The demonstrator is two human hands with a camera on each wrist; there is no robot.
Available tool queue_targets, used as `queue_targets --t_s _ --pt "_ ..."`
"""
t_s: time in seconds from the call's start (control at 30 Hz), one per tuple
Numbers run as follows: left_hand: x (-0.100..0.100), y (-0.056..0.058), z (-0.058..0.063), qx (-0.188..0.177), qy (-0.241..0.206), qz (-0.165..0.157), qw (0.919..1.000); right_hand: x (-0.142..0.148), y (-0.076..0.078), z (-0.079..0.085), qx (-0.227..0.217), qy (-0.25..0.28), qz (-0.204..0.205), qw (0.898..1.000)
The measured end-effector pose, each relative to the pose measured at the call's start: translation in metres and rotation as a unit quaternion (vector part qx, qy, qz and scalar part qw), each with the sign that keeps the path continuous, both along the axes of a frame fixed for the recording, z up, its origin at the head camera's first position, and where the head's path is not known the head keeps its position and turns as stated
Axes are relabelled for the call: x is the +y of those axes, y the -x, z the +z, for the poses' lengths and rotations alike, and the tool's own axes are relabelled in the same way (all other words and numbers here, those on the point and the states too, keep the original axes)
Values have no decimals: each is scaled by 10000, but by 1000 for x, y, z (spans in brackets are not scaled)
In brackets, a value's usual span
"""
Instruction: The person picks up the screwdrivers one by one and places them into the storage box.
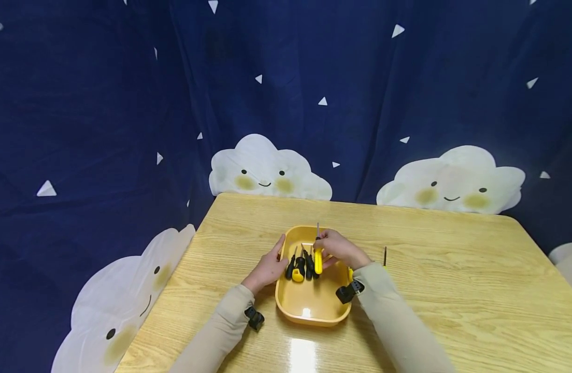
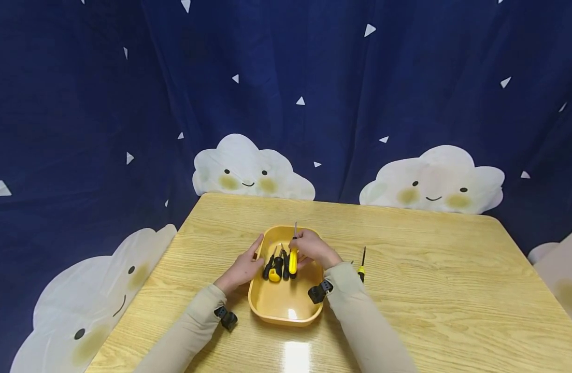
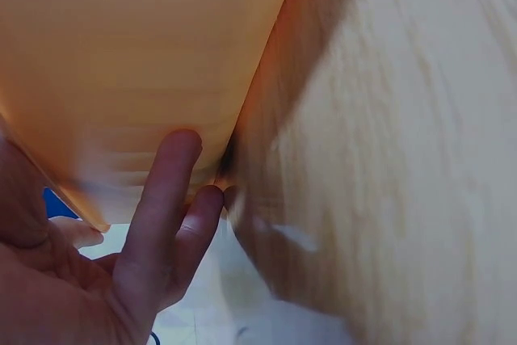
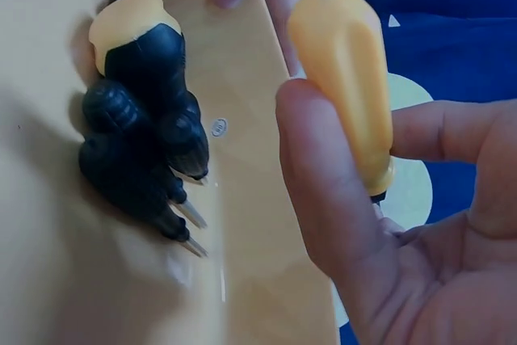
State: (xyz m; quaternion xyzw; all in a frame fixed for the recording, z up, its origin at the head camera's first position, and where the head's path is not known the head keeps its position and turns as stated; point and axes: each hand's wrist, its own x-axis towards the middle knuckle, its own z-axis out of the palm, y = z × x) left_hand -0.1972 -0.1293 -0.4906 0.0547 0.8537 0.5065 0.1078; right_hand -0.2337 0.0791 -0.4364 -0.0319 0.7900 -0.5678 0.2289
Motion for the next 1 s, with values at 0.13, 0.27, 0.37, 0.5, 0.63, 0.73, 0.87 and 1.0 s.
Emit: queue_targets --t_s 0.13,0.27,0.37,0.5,0.63,0.73,0.87,1.0 --pt "0 -1 0 27 0 -11 10000 -4 0 -5 -17 103 -77 9999" --pt "1 -1 0 -1 44 -20 10000 -7 -1 -11 -57 126 -79 9999" --pt "1 -1 -1 62 96 -2 9999 -9 -2 -14 -98 147 -63 9998" --pt "1 0 -1 219 167 -12 9996 -11 -2 -16 -110 161 -101 9998" --pt "0 0 0 196 152 3 9997 -11 -2 -17 -62 61 -123 9999" --pt "0 0 1 183 131 1 9997 -12 -3 -18 59 -121 -164 9998" --pt "0 0 1 193 140 -25 9997 -15 -5 -20 295 -516 -225 9980" --pt "0 0 0 184 135 -31 9997 -16 -5 -23 424 -779 -325 9955"
